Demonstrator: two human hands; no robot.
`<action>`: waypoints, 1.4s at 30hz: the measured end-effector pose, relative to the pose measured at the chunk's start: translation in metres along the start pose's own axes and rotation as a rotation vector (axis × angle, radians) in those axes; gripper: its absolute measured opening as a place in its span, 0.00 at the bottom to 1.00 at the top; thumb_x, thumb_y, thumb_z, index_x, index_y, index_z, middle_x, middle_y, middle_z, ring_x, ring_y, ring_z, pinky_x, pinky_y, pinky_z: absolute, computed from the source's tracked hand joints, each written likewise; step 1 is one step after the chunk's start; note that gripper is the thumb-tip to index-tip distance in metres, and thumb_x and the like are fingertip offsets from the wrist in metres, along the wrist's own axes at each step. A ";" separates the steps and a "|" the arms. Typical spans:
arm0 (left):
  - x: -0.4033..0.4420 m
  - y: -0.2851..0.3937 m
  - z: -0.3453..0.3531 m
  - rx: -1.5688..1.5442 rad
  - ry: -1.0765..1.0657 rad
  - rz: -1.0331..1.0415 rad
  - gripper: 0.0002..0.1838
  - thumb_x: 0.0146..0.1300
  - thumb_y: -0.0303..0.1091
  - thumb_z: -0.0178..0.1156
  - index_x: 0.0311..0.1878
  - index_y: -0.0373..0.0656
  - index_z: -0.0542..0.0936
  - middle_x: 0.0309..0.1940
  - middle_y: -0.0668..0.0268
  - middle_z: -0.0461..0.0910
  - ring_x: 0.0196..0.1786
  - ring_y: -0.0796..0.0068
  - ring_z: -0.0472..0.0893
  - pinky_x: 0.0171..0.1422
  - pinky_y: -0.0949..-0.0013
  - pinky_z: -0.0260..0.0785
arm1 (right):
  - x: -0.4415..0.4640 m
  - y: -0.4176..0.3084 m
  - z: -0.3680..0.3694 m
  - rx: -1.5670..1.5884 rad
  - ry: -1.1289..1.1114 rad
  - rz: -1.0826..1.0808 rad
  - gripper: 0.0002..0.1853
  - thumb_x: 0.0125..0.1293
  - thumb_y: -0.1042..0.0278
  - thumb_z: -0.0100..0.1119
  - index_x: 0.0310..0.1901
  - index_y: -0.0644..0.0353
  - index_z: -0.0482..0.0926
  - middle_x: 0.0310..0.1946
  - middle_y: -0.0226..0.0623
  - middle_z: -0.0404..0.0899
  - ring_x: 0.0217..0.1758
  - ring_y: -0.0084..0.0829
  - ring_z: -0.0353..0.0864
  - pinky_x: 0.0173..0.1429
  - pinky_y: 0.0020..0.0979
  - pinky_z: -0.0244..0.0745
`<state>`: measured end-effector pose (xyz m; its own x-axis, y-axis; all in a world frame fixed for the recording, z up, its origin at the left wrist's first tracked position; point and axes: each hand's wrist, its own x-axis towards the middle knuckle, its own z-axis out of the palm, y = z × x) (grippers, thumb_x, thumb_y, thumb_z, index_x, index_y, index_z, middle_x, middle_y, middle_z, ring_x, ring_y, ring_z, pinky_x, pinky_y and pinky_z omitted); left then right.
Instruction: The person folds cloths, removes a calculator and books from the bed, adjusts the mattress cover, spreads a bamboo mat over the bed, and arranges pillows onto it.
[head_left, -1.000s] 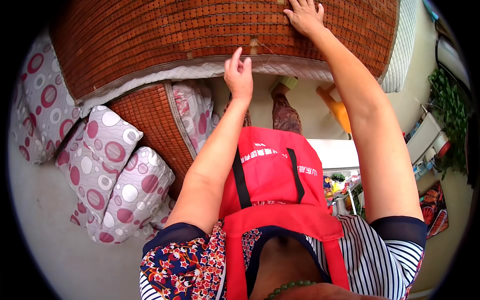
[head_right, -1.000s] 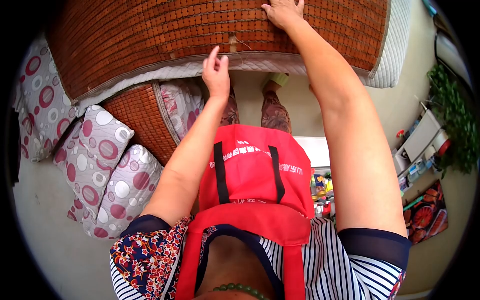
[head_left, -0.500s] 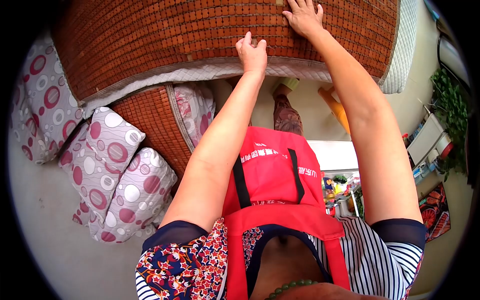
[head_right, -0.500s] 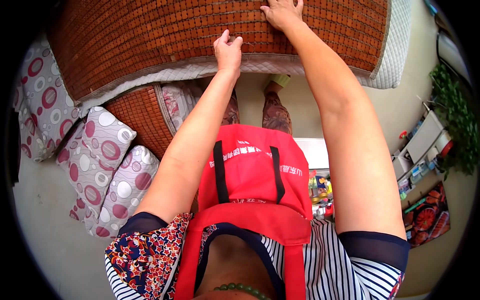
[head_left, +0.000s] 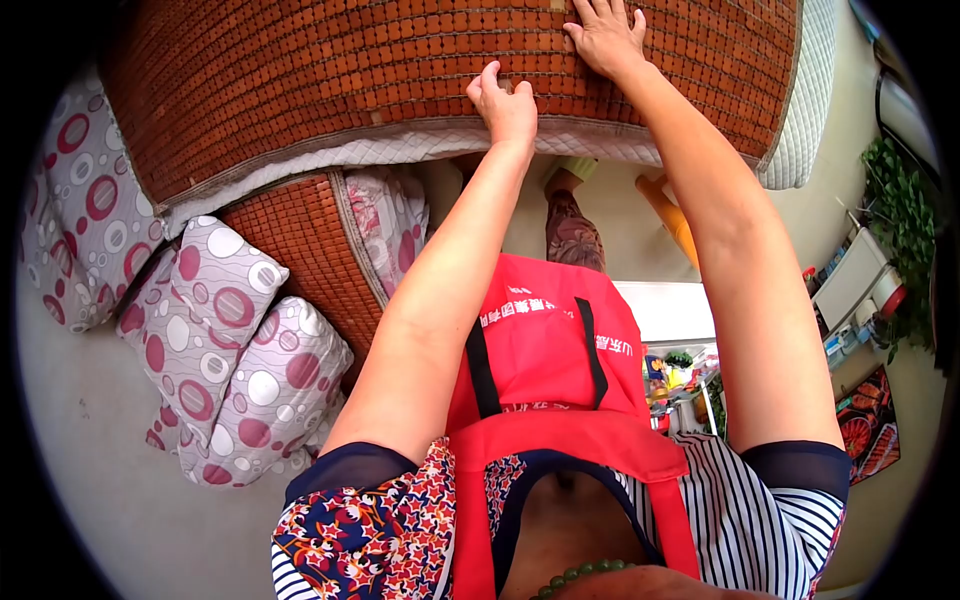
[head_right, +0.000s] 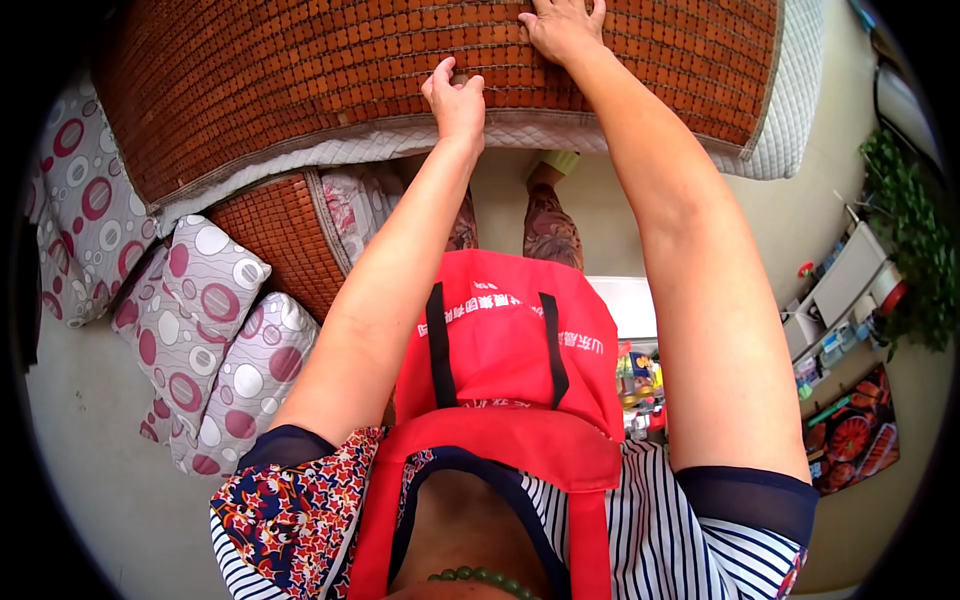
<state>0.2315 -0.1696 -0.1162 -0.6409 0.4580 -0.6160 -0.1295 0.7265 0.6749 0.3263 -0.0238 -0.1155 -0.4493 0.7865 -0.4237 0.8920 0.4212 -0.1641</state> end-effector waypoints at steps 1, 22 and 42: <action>-0.002 0.002 -0.001 -0.003 0.000 -0.004 0.29 0.54 0.28 0.61 0.61 0.41 0.69 0.58 0.60 0.59 0.51 0.69 0.68 0.60 0.67 0.65 | 0.000 0.000 0.000 0.003 -0.002 0.001 0.37 0.66 0.52 0.48 0.73 0.44 0.46 0.76 0.36 0.38 0.78 0.42 0.36 0.73 0.58 0.37; -0.032 -0.063 -0.029 -0.603 -0.017 -0.539 0.23 0.62 0.27 0.59 0.58 0.39 0.65 0.47 0.61 0.72 0.48 0.68 0.74 0.50 0.63 0.73 | -0.003 0.001 -0.005 0.020 -0.034 -0.014 0.36 0.67 0.51 0.47 0.73 0.44 0.46 0.76 0.36 0.37 0.78 0.42 0.35 0.73 0.55 0.37; -0.052 -0.068 -0.007 -0.839 -0.076 -0.829 0.26 0.64 0.29 0.57 0.64 0.41 0.63 0.56 0.57 0.68 0.59 0.58 0.69 0.62 0.54 0.67 | -0.168 0.193 -0.007 0.451 -0.016 0.040 0.30 0.59 0.67 0.59 0.64 0.56 0.64 0.66 0.43 0.63 0.69 0.45 0.60 0.70 0.39 0.59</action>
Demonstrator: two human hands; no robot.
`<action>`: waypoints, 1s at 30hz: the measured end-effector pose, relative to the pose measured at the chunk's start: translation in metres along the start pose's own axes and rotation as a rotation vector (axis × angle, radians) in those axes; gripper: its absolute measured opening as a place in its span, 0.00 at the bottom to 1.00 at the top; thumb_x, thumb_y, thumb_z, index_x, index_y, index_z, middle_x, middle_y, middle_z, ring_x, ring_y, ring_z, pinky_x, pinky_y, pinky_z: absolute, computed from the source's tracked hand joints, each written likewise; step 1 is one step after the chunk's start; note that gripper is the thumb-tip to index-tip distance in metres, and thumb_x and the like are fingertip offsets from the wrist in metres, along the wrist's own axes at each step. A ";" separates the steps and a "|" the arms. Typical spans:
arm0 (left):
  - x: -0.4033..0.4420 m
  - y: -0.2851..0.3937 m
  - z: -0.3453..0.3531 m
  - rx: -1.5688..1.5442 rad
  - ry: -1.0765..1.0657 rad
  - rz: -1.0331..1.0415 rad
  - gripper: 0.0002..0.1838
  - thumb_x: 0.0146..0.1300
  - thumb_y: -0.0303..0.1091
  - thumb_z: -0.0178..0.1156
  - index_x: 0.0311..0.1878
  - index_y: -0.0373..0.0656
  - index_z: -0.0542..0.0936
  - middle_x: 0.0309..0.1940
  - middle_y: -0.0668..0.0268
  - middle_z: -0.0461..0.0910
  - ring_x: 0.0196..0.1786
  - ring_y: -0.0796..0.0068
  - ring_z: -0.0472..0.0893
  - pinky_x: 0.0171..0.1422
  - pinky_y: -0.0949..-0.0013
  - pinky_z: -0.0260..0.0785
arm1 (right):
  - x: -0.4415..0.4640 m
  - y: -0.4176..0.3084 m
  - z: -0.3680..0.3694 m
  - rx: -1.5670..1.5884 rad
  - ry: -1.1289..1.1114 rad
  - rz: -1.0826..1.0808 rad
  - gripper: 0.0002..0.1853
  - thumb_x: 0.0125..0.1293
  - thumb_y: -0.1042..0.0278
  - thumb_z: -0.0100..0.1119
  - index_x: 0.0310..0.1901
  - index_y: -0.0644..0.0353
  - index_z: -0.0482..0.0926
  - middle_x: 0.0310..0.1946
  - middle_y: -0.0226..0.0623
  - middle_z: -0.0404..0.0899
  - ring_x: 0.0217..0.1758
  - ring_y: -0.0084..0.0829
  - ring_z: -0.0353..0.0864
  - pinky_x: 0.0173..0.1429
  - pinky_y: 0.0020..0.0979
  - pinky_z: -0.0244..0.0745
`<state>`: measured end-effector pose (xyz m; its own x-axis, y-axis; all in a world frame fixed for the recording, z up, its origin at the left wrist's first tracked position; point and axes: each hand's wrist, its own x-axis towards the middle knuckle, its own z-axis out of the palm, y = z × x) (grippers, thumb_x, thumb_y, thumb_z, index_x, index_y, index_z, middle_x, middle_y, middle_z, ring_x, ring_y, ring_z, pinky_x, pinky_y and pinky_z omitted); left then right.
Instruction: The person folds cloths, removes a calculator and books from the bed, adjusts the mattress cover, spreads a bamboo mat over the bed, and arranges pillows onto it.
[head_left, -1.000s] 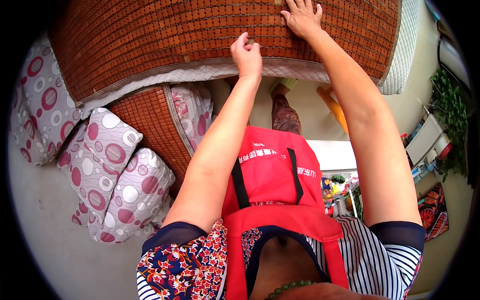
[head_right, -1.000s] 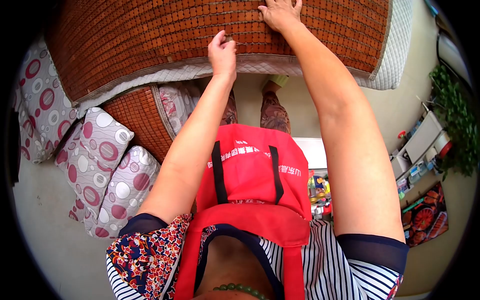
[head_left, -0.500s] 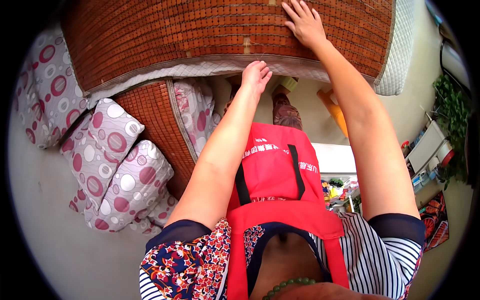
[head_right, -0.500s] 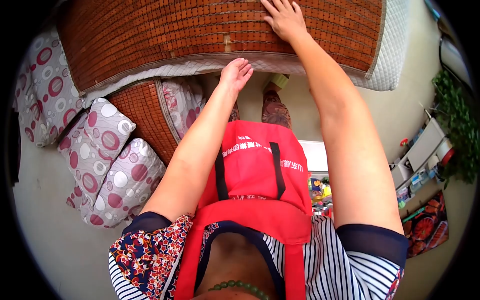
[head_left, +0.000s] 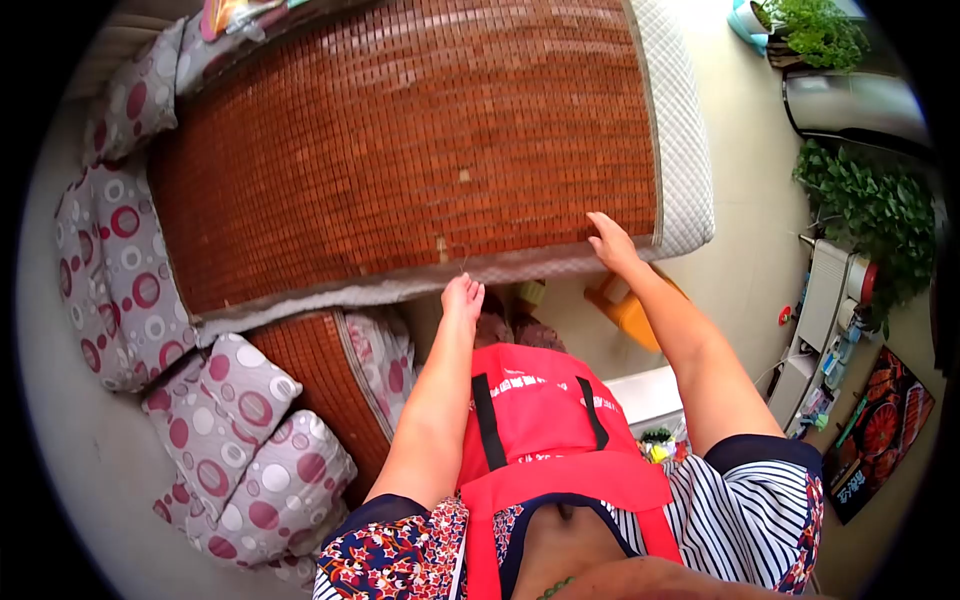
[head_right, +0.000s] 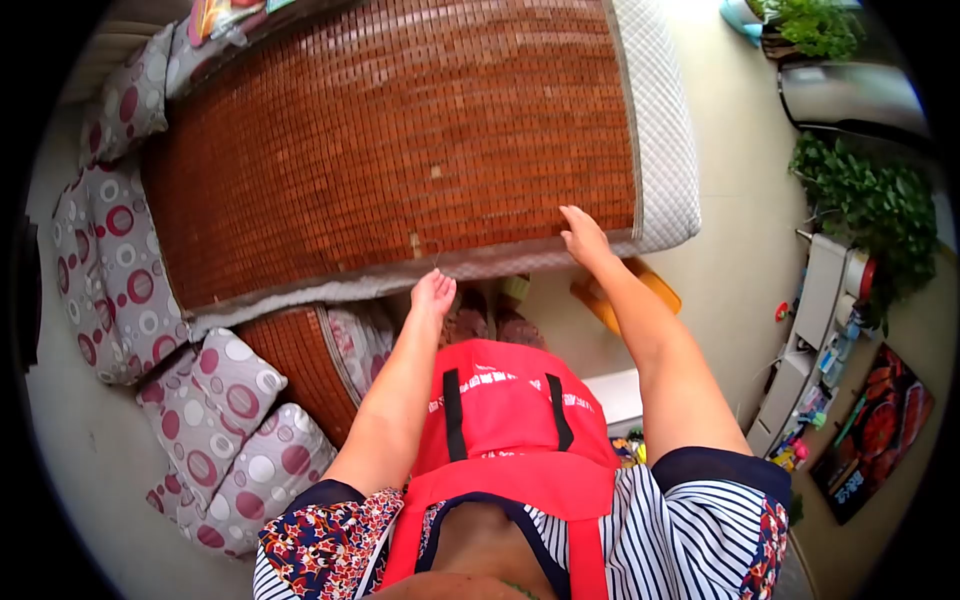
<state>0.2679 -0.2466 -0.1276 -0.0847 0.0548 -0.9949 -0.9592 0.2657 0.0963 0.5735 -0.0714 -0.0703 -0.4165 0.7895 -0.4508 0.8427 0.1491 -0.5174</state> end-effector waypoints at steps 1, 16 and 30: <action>0.004 0.003 0.004 -0.012 0.009 -0.015 0.26 0.64 0.29 0.57 0.64 0.41 0.63 0.57 0.56 0.68 0.60 0.58 0.68 0.63 0.54 0.66 | 0.002 0.004 -0.010 0.011 0.045 0.043 0.29 0.60 0.67 0.58 0.64 0.57 0.65 0.65 0.45 0.64 0.68 0.46 0.61 0.69 0.39 0.60; 0.028 0.005 0.016 -0.185 0.106 -0.044 0.19 0.66 0.42 0.59 0.54 0.45 0.67 0.51 0.59 0.72 0.57 0.60 0.70 0.64 0.55 0.62 | 0.137 0.131 -0.085 -0.022 0.411 0.606 0.32 0.61 0.45 0.56 0.56 0.68 0.71 0.49 0.58 0.76 0.55 0.53 0.74 0.59 0.43 0.68; 0.040 -0.026 0.068 -0.076 0.120 0.078 0.22 0.67 0.42 0.57 0.59 0.48 0.62 0.53 0.60 0.74 0.56 0.56 0.74 0.62 0.49 0.63 | 0.174 0.149 -0.183 0.309 0.353 0.346 0.20 0.61 0.50 0.58 0.38 0.63 0.80 0.32 0.48 0.81 0.35 0.41 0.81 0.42 0.37 0.72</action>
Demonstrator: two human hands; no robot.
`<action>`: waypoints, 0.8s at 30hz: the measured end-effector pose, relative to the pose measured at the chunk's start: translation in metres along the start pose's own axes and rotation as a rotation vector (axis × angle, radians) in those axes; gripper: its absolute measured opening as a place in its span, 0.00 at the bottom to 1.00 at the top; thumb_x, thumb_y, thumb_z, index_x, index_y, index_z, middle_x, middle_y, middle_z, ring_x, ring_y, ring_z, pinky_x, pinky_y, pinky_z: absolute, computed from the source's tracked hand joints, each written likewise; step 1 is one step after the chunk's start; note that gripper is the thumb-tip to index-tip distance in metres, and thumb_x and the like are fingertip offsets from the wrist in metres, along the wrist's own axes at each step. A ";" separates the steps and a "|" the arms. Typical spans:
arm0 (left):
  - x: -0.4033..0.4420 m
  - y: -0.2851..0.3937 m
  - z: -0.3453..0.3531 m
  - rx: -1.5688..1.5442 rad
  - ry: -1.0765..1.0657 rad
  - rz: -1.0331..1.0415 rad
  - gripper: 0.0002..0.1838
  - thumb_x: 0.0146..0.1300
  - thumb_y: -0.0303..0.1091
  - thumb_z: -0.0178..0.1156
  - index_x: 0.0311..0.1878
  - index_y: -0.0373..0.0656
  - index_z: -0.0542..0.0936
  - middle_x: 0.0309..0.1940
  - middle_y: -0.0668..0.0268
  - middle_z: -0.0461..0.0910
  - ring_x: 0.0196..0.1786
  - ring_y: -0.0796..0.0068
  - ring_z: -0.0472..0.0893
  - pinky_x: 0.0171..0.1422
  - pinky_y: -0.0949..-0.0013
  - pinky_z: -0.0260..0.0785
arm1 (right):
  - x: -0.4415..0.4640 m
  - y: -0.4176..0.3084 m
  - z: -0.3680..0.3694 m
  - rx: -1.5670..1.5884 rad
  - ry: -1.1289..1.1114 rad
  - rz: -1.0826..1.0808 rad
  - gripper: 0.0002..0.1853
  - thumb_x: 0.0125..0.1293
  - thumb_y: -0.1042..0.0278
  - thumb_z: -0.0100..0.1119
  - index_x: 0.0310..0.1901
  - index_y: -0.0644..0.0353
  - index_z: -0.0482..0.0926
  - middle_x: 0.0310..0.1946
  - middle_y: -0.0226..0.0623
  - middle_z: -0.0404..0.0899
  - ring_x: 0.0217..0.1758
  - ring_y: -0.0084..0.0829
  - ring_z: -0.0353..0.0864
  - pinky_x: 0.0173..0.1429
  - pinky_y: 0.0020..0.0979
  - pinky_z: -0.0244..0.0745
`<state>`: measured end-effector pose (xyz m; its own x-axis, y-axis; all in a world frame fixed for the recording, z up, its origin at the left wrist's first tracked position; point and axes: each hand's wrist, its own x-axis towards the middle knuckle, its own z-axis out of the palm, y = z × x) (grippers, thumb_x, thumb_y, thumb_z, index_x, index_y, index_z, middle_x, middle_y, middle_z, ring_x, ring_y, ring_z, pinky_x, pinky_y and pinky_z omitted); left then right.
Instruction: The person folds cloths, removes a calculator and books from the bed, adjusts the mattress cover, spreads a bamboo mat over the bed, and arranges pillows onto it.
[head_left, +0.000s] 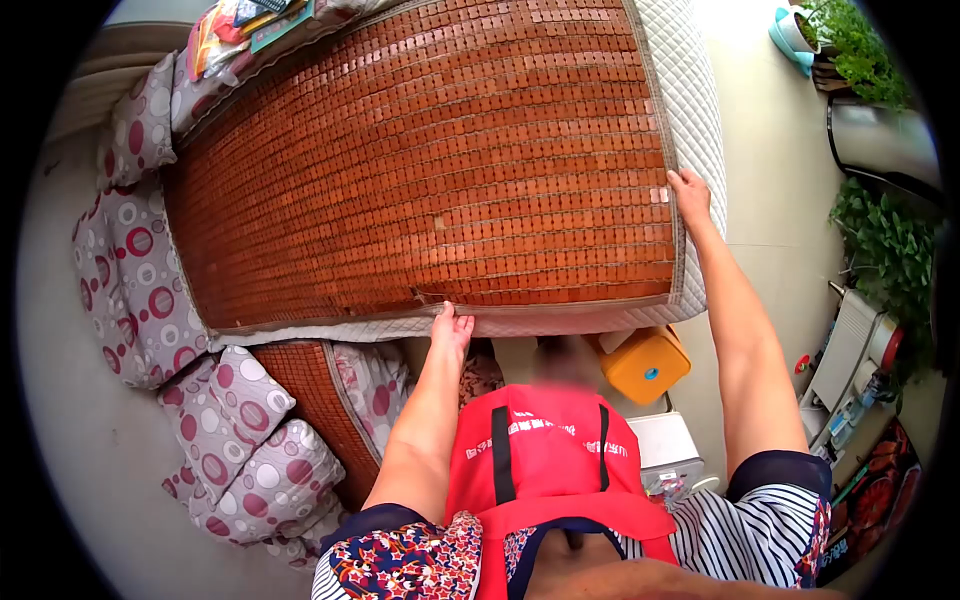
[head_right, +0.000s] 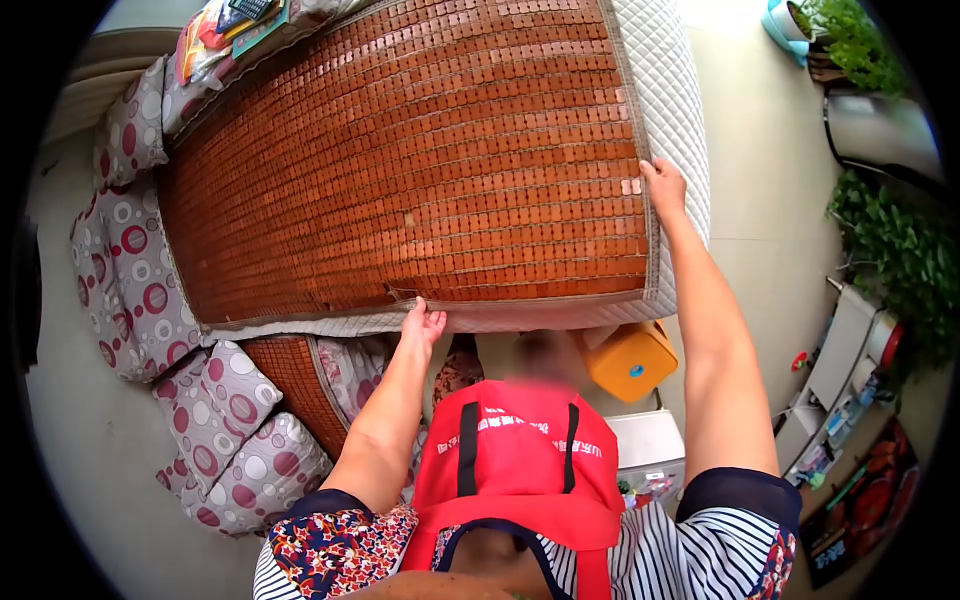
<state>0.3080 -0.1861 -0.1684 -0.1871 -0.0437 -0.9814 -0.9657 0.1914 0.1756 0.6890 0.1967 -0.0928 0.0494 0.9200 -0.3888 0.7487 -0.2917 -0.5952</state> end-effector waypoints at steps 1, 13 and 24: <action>0.008 -0.001 0.002 -0.005 -0.008 0.004 0.21 0.67 0.42 0.57 0.58 0.49 0.62 0.52 0.60 0.75 0.56 0.56 0.74 0.61 0.49 0.65 | 0.009 0.018 0.009 -0.008 0.009 -0.010 0.19 0.61 0.51 0.58 0.36 0.64 0.79 0.31 0.46 0.81 0.34 0.39 0.80 0.41 0.37 0.71; -0.074 -0.015 0.015 1.356 0.517 1.224 0.42 0.61 0.48 0.60 0.72 0.40 0.52 0.71 0.49 0.50 0.71 0.48 0.55 0.68 0.39 0.51 | -0.102 0.023 0.043 -0.487 0.115 -0.391 0.37 0.60 0.52 0.61 0.69 0.45 0.57 0.71 0.41 0.53 0.72 0.47 0.53 0.68 0.53 0.52; -0.084 0.026 0.062 2.200 0.125 0.819 0.52 0.58 0.54 0.61 0.75 0.49 0.39 0.76 0.60 0.31 0.77 0.52 0.37 0.73 0.38 0.39 | -0.155 0.020 0.078 -0.876 -0.236 -0.163 0.41 0.66 0.43 0.50 0.74 0.40 0.41 0.76 0.32 0.37 0.78 0.40 0.38 0.73 0.53 0.41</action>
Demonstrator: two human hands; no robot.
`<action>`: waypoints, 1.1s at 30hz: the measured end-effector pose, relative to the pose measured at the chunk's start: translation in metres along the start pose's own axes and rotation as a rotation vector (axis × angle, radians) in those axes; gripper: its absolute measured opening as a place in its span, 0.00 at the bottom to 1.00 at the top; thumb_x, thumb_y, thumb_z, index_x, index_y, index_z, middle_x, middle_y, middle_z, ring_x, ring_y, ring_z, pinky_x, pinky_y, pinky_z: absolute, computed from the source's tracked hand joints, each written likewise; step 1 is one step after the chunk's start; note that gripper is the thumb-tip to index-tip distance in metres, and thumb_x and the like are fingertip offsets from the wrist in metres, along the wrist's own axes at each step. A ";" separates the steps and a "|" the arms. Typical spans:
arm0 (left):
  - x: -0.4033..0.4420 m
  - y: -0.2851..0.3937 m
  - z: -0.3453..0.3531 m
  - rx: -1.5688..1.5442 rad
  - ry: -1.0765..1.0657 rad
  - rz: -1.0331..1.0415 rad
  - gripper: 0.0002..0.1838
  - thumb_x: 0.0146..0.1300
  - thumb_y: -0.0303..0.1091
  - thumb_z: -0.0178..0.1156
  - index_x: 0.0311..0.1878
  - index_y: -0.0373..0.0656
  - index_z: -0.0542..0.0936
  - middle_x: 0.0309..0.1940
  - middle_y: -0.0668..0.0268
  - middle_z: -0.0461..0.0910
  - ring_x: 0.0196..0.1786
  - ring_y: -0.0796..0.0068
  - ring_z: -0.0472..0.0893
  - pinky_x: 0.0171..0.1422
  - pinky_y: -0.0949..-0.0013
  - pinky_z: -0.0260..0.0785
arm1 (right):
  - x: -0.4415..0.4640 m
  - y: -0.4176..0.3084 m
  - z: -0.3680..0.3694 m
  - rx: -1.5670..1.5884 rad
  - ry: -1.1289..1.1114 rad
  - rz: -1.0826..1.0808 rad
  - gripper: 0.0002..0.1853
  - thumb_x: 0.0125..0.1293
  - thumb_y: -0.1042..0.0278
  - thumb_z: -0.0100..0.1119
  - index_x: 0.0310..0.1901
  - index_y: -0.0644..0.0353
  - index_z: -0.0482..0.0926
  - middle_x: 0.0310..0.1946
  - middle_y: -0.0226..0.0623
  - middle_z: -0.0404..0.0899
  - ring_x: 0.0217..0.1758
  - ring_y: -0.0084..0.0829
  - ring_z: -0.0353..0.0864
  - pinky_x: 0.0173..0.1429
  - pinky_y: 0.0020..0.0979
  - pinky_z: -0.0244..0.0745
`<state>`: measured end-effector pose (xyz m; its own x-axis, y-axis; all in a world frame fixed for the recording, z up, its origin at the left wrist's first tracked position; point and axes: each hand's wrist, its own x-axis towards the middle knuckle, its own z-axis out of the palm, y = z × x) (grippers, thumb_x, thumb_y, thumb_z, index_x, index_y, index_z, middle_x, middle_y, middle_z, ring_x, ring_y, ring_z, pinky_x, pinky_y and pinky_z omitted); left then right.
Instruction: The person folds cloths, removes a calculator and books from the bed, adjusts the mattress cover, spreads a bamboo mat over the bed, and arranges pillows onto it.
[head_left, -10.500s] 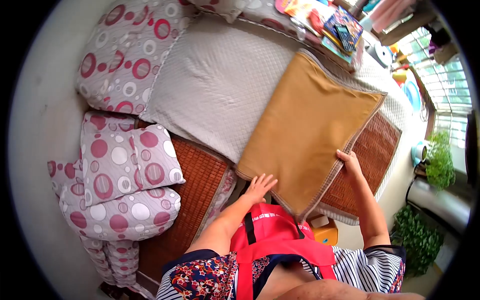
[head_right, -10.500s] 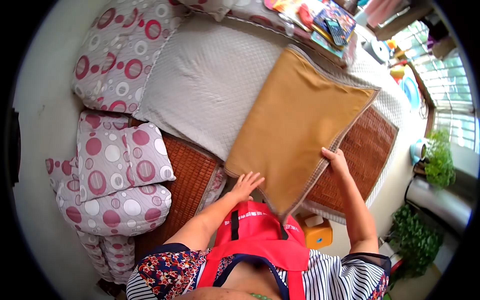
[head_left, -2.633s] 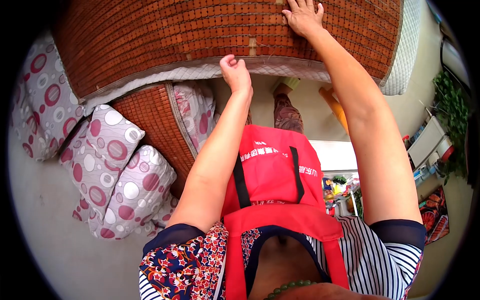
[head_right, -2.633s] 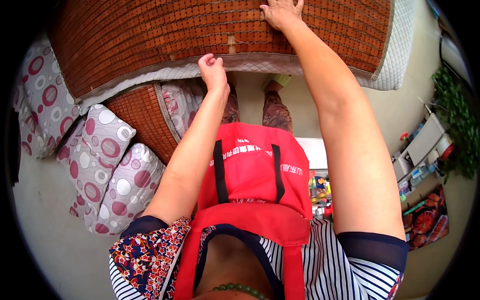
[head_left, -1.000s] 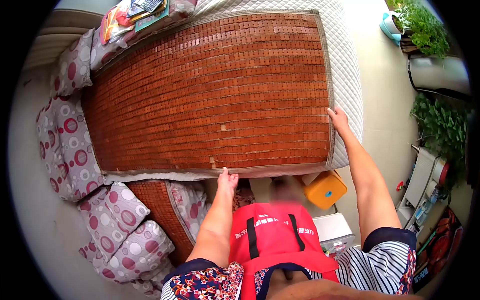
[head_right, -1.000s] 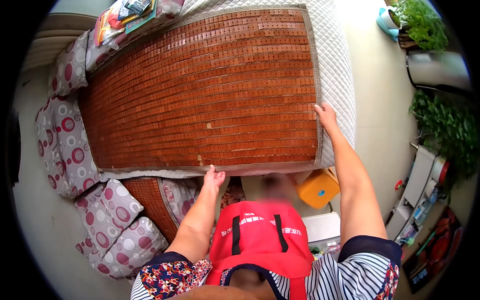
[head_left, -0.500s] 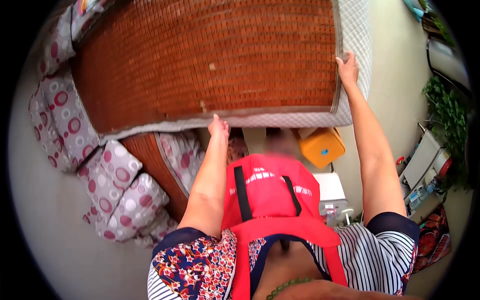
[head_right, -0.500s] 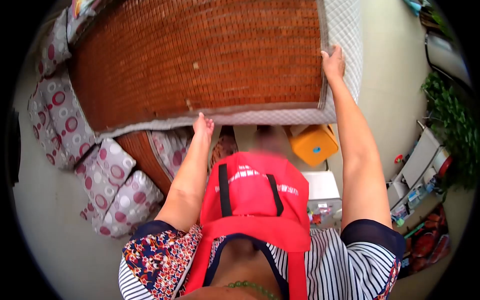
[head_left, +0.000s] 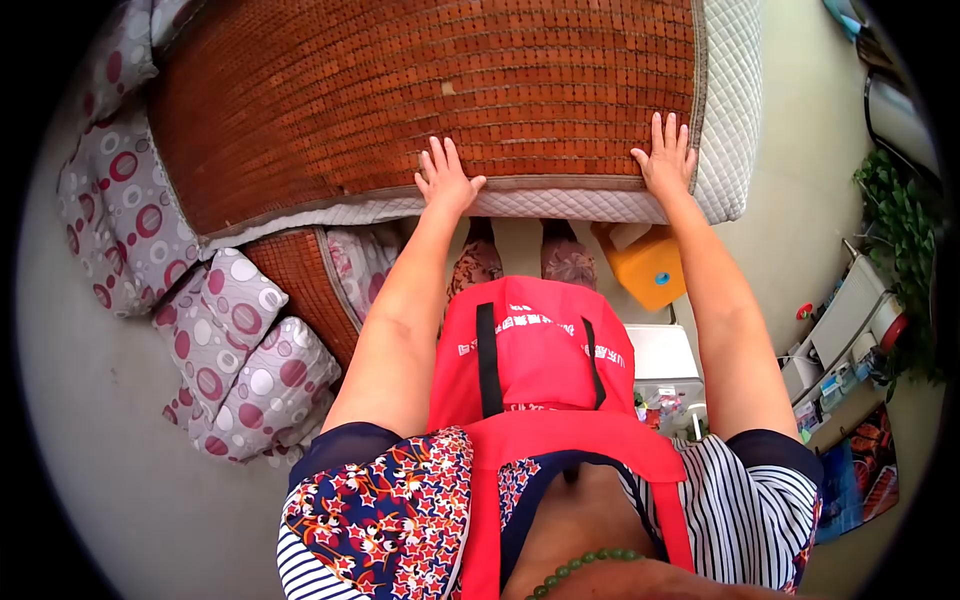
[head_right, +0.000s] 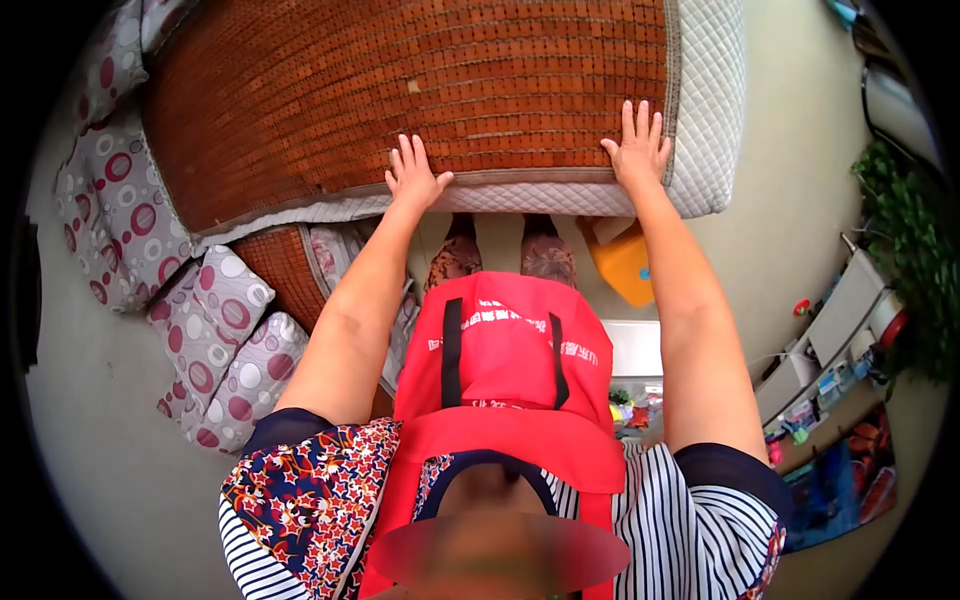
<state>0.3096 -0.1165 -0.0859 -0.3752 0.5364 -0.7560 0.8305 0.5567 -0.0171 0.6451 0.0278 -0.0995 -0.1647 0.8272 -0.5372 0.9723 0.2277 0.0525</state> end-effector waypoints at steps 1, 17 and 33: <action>-0.005 -0.001 -0.008 0.016 -0.042 0.001 0.52 0.58 0.53 0.62 0.75 0.49 0.39 0.76 0.61 0.31 0.77 0.52 0.37 0.73 0.39 0.39 | -0.003 -0.006 -0.008 -0.012 -0.039 0.032 0.41 0.66 0.44 0.51 0.74 0.41 0.41 0.76 0.32 0.37 0.78 0.40 0.38 0.73 0.53 0.41; -0.144 -0.131 -0.033 -0.731 -0.159 0.486 0.29 0.58 0.41 0.61 0.62 0.42 0.70 0.52 0.51 0.78 0.55 0.52 0.77 0.59 0.59 0.69 | -0.203 -0.236 -0.072 0.635 -0.352 -0.506 0.22 0.60 0.63 0.58 0.56 0.60 0.75 0.48 0.50 0.79 0.52 0.45 0.79 0.56 0.38 0.73; -0.325 -0.247 -0.026 -1.126 0.281 0.354 0.19 0.57 0.39 0.60 0.48 0.39 0.73 0.41 0.52 0.80 0.44 0.56 0.81 0.48 0.60 0.72 | -0.349 -0.378 -0.177 0.566 -0.626 -0.873 0.16 0.66 0.67 0.57 0.52 0.66 0.75 0.42 0.40 0.83 0.46 0.29 0.82 0.50 0.30 0.76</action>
<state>0.2155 -0.4119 0.1813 -0.3924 0.8118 -0.4325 0.1345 0.5158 0.8461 0.3058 -0.2562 0.2169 -0.8441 0.0806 -0.5301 0.5348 0.1983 -0.8214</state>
